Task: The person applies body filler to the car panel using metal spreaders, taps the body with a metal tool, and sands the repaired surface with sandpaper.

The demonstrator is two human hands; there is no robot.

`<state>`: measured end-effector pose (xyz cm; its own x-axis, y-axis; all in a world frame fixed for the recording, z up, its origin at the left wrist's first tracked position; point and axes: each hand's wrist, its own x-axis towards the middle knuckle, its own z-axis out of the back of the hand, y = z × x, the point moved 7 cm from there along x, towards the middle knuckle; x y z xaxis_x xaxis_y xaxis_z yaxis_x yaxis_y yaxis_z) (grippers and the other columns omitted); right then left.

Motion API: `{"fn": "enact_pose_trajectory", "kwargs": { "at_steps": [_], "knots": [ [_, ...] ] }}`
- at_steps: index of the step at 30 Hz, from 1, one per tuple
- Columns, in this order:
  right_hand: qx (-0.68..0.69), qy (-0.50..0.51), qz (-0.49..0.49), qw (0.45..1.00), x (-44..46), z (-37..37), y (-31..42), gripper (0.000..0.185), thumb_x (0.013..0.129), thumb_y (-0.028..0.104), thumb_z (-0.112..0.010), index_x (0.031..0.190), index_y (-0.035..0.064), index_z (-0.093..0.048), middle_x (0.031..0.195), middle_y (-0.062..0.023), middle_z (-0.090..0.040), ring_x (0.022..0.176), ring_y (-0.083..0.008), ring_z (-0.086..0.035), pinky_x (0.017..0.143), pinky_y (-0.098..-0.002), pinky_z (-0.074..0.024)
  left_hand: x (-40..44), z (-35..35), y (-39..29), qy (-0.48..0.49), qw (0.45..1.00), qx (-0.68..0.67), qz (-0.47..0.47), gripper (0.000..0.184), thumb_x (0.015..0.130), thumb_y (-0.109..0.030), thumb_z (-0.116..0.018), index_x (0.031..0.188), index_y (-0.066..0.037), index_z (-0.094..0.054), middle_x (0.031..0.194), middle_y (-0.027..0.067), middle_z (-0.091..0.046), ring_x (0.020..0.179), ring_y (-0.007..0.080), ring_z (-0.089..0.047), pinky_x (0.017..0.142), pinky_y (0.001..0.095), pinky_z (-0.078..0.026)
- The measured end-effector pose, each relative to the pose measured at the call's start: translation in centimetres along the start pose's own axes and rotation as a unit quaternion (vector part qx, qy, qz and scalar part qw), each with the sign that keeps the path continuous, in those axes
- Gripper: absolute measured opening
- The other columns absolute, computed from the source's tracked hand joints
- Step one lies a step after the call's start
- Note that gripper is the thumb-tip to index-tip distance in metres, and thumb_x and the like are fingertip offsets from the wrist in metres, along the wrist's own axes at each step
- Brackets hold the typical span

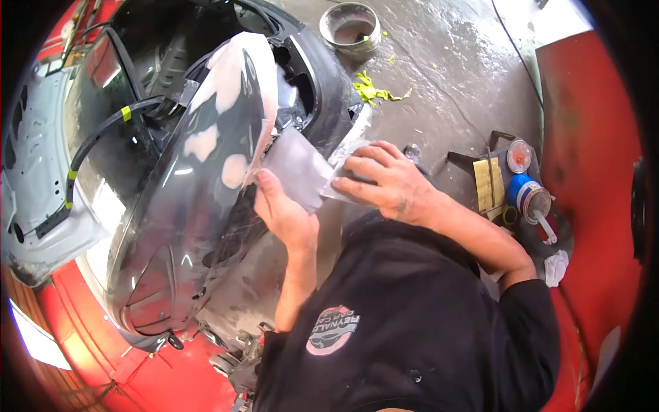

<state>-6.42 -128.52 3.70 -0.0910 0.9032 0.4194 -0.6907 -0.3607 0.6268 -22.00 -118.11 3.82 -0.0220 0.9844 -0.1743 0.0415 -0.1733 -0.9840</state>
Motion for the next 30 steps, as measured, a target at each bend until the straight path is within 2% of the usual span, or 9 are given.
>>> {"fn": "enact_pose_trajectory", "kwargs": {
  "at_steps": [3, 5, 8, 10, 17, 20, 21, 25, 30],
  "knots": [
    [0.011, 0.04, -0.037, 0.998, -1.2, -1.4, -1.0, 0.044, 0.077, 0.012, -0.068, 0.121, 0.0137, -0.07, 0.121, -0.01, -0.061, 0.116, -0.0314, -0.059, 0.101, -0.0488, -0.0465, 2.0, 0.8, -2.8, 0.014, 0.997, -0.043, -0.061, 0.05, 0.11, -0.035, -0.045, 0.126, 0.01, -0.057, 0.119, 0.0179, -0.066, 0.108, 0.0278, -0.065, 0.092, 0.04, -0.054],
    [0.068, -0.058, -0.039, 0.995, -0.1, -0.2, -0.3, 0.045, 0.077, 0.011, -0.07, 0.122, 0.0125, -0.07, 0.123, -0.0121, -0.062, 0.115, -0.0344, -0.06, 0.099, -0.0482, -0.0488, 3.8, 1.9, -3.0, 0.066, 0.993, -0.07, -0.069, 0.049, 0.11, -0.035, -0.045, 0.132, 0.007, -0.055, 0.122, 0.0174, -0.065, 0.11, 0.028, -0.065, 0.095, 0.0409, -0.053],
    [0.081, -0.111, 0.014, 0.99, 3.5, 0.8, 4.0, 0.046, 0.078, 0.01, -0.074, 0.123, 0.0081, -0.07, 0.125, -0.0154, -0.062, 0.114, -0.0397, -0.061, 0.096, -0.0478, -0.052, 4.7, 3.1, 1.3, 0.129, 0.978, -0.104, 0.122, 0.047, 0.11, -0.036, -0.046, 0.133, 0.004, -0.055, 0.124, 0.0146, -0.065, 0.11, 0.0259, -0.065, 0.096, 0.0397, -0.052],
    [0.05, -0.099, 0.062, 0.992, 6.0, -1.0, 6.8, 0.046, 0.077, 0.009, -0.074, 0.123, 0.0066, -0.069, 0.124, -0.0151, -0.062, 0.116, -0.0399, -0.06, 0.098, -0.0476, -0.0515, 4.5, 3.8, 3.8, 0.194, 0.916, -0.191, 0.294, 0.045, 0.107, -0.036, -0.052, 0.134, -0.001, -0.056, 0.123, 0.012, -0.067, 0.109, 0.0251, -0.066, 0.096, 0.0394, -0.052],
    [-0.107, 0.025, -0.122, 0.987, 4.2, -8.8, 4.4, 0.047, 0.079, 0.005, -0.071, 0.125, 0.0117, -0.068, 0.122, -0.0157, -0.061, 0.115, -0.0384, -0.06, 0.096, -0.047, -0.0522, 9.4, 9.5, -2.2, 0.205, 0.96, -0.126, 0.142, 0.043, 0.101, -0.03, -0.064, 0.129, 0.003, -0.059, 0.118, 0.0125, -0.068, 0.105, 0.0245, -0.068, 0.091, 0.0398, -0.055],
    [-0.131, -0.083, -0.175, 0.972, 6.4, -6.6, 6.3, 0.046, 0.079, 0.006, -0.069, 0.125, 0.0119, -0.068, 0.123, -0.0154, -0.06, 0.117, -0.0379, -0.059, 0.098, -0.0467, -0.0509, 11.5, 10.4, -4.2, 0.249, 0.964, -0.083, 0.048, 0.037, 0.103, -0.027, -0.061, 0.121, 0.005, -0.063, 0.113, 0.0131, -0.069, 0.101, 0.0213, -0.068, 0.09, 0.0371, -0.054],
    [-0.193, -0.082, -0.126, 0.97, 7.6, -6.1, 7.2, 0.052, 0.077, 0.019, -0.071, 0.128, 0.0131, -0.063, 0.122, -0.0123, -0.058, 0.118, -0.0345, -0.056, 0.1, -0.0488, -0.0479, 12.0, 10.6, -3.5, 0.264, 0.962, -0.056, 0.042, 0.037, 0.104, -0.027, -0.06, 0.121, 0.006, -0.063, 0.113, 0.0133, -0.069, 0.102, 0.0204, -0.067, 0.09, 0.0369, -0.054],
    [-0.246, -0.05, -0.077, 0.965, 11.6, -6.6, 9.4, 0.044, 0.079, 0.027, -0.07, 0.122, 0.0143, -0.069, 0.123, -0.0109, -0.059, 0.119, -0.0325, -0.059, 0.102, -0.0552, -0.0453, 11.7, 9.0, -3.5, 0.281, 0.959, -0.02, 0.036, 0.039, 0.106, -0.029, -0.057, 0.116, 0.009, -0.064, 0.111, 0.0147, -0.069, 0.097, 0.0209, -0.068, 0.086, 0.0349, -0.054],
    [-0.145, -0.028, -0.095, 0.985, 11.4, -8.8, 7.2, 0.046, 0.08, 0.027, -0.068, 0.123, 0.0134, -0.068, 0.119, -0.0104, -0.059, 0.118, -0.0316, -0.059, 0.102, -0.0508, -0.0448, 13.9, 8.6, -3.3, 0.187, 0.98, 0.067, 0.031, 0.043, 0.106, -0.034, -0.057, 0.107, 0.009, -0.065, 0.105, 0.014, -0.069, 0.093, 0.021, -0.067, 0.084, 0.0338, -0.053]
  ]
}}
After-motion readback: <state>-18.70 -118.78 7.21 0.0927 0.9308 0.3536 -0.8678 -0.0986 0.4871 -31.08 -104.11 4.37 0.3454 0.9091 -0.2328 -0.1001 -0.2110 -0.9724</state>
